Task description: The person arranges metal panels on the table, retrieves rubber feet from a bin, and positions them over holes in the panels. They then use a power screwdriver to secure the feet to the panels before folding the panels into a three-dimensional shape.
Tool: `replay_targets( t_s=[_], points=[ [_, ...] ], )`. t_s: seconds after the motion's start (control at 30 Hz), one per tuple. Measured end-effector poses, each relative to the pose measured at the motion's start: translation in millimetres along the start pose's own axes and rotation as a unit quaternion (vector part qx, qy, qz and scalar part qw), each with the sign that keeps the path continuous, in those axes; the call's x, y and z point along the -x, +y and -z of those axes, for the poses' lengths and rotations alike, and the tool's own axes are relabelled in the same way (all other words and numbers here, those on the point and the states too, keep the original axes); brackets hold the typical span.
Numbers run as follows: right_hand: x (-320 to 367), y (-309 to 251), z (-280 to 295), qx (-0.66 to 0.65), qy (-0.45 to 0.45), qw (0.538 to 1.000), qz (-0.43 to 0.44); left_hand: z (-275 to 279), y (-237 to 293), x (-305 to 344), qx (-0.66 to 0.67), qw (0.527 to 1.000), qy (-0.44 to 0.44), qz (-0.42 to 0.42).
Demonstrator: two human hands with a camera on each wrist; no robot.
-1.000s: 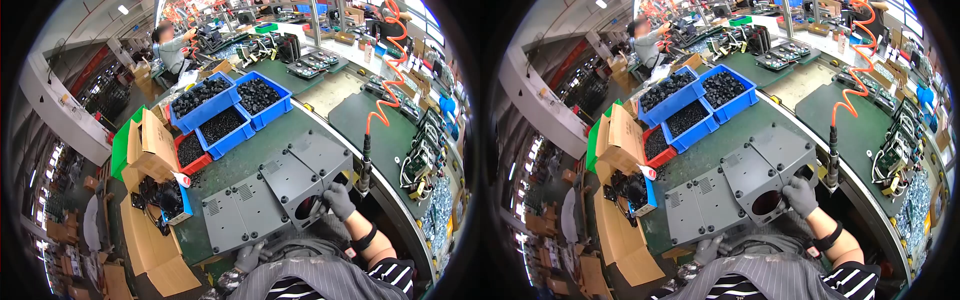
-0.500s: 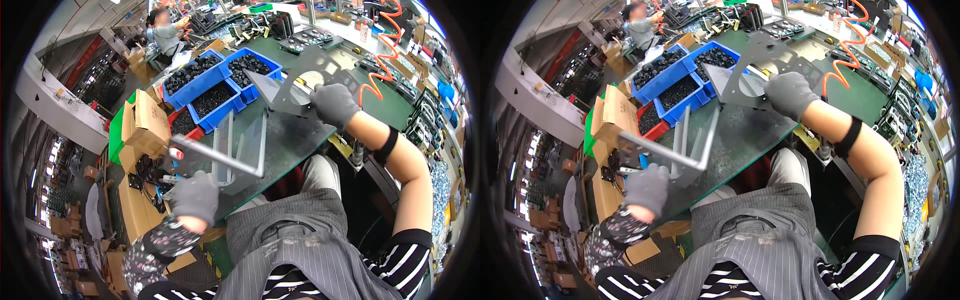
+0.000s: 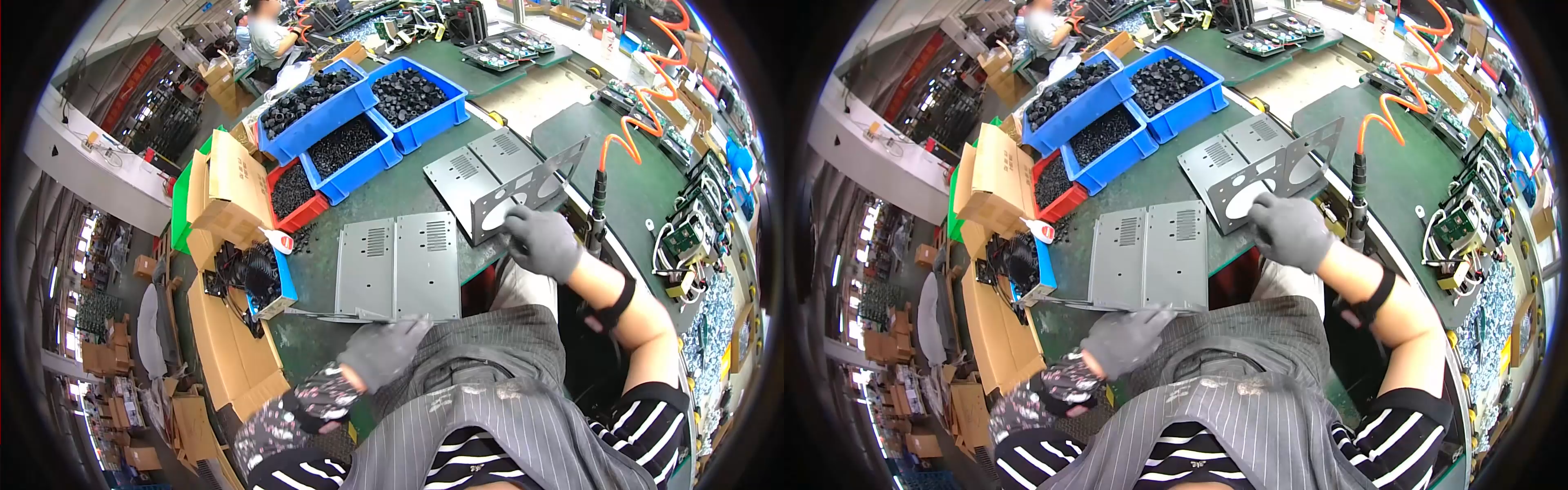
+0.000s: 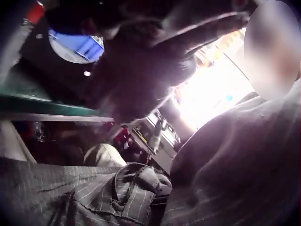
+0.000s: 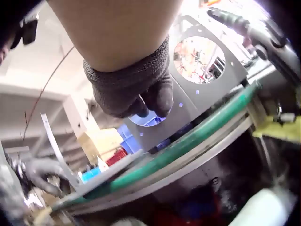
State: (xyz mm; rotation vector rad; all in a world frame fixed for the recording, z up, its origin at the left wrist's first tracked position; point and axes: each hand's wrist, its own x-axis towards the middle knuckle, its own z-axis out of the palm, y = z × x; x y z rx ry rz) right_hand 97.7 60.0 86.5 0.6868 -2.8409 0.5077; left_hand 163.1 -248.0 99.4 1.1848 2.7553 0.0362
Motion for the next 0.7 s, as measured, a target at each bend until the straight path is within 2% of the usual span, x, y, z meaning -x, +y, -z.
replay_targets(
  t_s=[0.03, 0.07, 0.1, 0.13, 0.17, 0.2, 0.27, 0.3, 0.37, 0.4, 0.43, 0.47, 0.53, 0.57, 0.63, 0.67, 0.7],
  points=[
    [8.1, 2.7, -3.9, -0.082, 0.07, 0.994, -0.033, -0.4, -6.6, 7.9, 0.104, 0.984, 0.124, -0.066],
    [12.2, 14.3, -12.1, -0.142, 0.126, 0.98, -0.06, -9.1, -13.8, 16.1, 0.148, 0.97, 0.18, -0.062],
    [16.7, 24.8, -20.1, -0.201, 0.181, 0.959, -0.088, -13.4, -14.3, 27.4, 0.15, 0.971, 0.177, -0.061],
    [19.2, 29.0, -20.0, -0.228, 0.213, 0.935, -0.166, -18.2, -13.3, 39.7, 0.214, 0.95, 0.206, 0.091],
    [19.8, 40.7, -25.0, -0.327, 0.204, 0.882, -0.269, -21.7, -11.7, 46.9, 0.272, 0.902, 0.23, 0.243],
    [14.5, 49.3, -28.7, -0.354, 0.242, 0.86, -0.277, -26.7, -14.5, 45.7, 0.232, 0.892, 0.26, 0.287],
    [6.8, 55.0, -31.4, -0.416, 0.293, 0.813, -0.284, -30.0, -17.1, 38.4, 0.259, 0.9, 0.232, 0.263],
    [3.8, 61.4, -35.4, -0.416, 0.289, 0.814, -0.284, -28.9, -18.2, 30.0, 0.284, 0.906, 0.205, 0.237],
    [-0.1, 79.9, -45.4, -0.486, 0.192, 0.815, -0.25, -18.4, -19.7, 10.2, 0.312, 0.905, 0.186, 0.22],
    [-3.7, 72.0, -36.6, -0.503, 0.147, 0.809, -0.266, -28.3, -26.5, 3.8, 0.271, 0.923, 0.232, 0.146],
    [-7.1, 64.6, -36.3, -0.501, 0.146, 0.81, -0.268, -35.8, -31.4, -1.0, 0.227, 0.931, 0.277, 0.07],
    [-10.7, 57.4, -36.2, -0.516, 0.132, 0.8, -0.276, -38.0, -37.2, -2.6, 0.228, 0.931, 0.277, 0.067],
    [-11.7, 58.4, -41.7, -0.528, 0.123, 0.789, -0.289, -37.2, -47.2, 0.5, 0.289, 0.934, 0.207, 0.028],
    [-13.5, 61.0, -41.1, -0.528, 0.12, 0.789, -0.29, -37.1, -48.6, 1.2, 0.291, 0.934, 0.206, 0.029],
    [-16.2, 66.9, -40.0, -0.568, 0.06, 0.758, -0.314, -29.1, -46.3, 1.0, 0.362, 0.896, 0.233, 0.105],
    [-18.0, 80.9, -50.6, -0.536, 0.062, 0.792, -0.286, -29.3, -46.8, 1.2, 0.347, 0.903, 0.224, 0.119],
    [-12.5, 79.5, -53.4, -0.536, 0.058, 0.789, -0.293, -24.5, -45.2, 1.1, 0.265, 0.921, 0.27, 0.09]
  ],
)
